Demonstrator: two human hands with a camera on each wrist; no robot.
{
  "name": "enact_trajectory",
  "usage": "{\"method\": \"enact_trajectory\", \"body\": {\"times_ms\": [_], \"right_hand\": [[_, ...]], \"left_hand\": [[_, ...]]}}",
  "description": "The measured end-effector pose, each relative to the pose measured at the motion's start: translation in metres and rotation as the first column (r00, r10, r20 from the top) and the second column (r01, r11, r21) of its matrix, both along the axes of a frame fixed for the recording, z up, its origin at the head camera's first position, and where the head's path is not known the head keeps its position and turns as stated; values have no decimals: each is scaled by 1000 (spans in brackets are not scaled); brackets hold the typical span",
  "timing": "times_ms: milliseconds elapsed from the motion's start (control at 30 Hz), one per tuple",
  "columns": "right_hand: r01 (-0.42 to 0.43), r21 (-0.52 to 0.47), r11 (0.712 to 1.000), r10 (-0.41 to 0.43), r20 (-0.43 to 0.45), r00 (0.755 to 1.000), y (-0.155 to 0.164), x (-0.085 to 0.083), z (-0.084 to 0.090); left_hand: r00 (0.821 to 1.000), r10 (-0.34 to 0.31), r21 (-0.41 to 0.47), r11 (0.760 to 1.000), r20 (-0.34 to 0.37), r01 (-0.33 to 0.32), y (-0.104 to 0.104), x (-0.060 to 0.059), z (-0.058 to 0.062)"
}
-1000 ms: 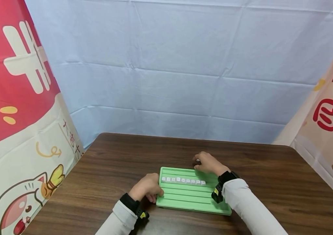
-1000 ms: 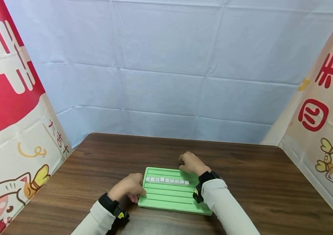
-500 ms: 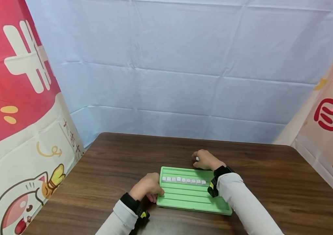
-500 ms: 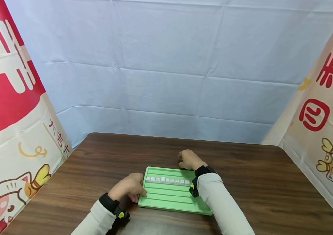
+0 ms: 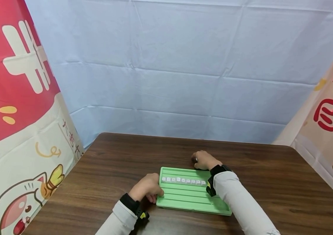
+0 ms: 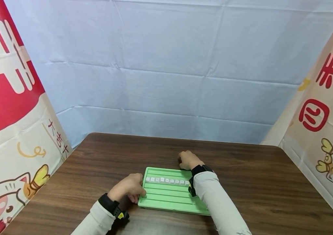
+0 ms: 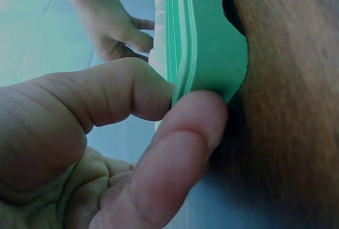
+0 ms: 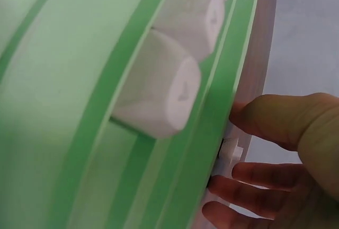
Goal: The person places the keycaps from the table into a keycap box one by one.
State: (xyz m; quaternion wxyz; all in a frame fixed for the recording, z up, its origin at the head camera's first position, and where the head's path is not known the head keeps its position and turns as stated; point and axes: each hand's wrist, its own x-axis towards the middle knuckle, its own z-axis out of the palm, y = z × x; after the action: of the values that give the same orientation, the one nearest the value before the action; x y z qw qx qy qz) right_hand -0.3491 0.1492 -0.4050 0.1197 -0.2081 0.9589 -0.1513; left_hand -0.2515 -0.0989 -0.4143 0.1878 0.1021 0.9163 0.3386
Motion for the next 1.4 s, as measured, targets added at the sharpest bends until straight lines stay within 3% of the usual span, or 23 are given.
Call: {"method": "enact_trajectory", "body": {"times_ms": [433,833,1400], "right_hand": [[28,-41,999,-27,32,999,5,-3,-6],[29,-55,998,-32,-43,999,10,-1,-5],[13,-71,997,-16,-44,999,10,-1,-4]], "left_hand": [[1000,-12,18,1000,0,12,0,0,-3],[1000,-11,16,1000,4,10,-1,0,-3],[1000,-21,15,1000,3,21,-3,0,-1]]}}
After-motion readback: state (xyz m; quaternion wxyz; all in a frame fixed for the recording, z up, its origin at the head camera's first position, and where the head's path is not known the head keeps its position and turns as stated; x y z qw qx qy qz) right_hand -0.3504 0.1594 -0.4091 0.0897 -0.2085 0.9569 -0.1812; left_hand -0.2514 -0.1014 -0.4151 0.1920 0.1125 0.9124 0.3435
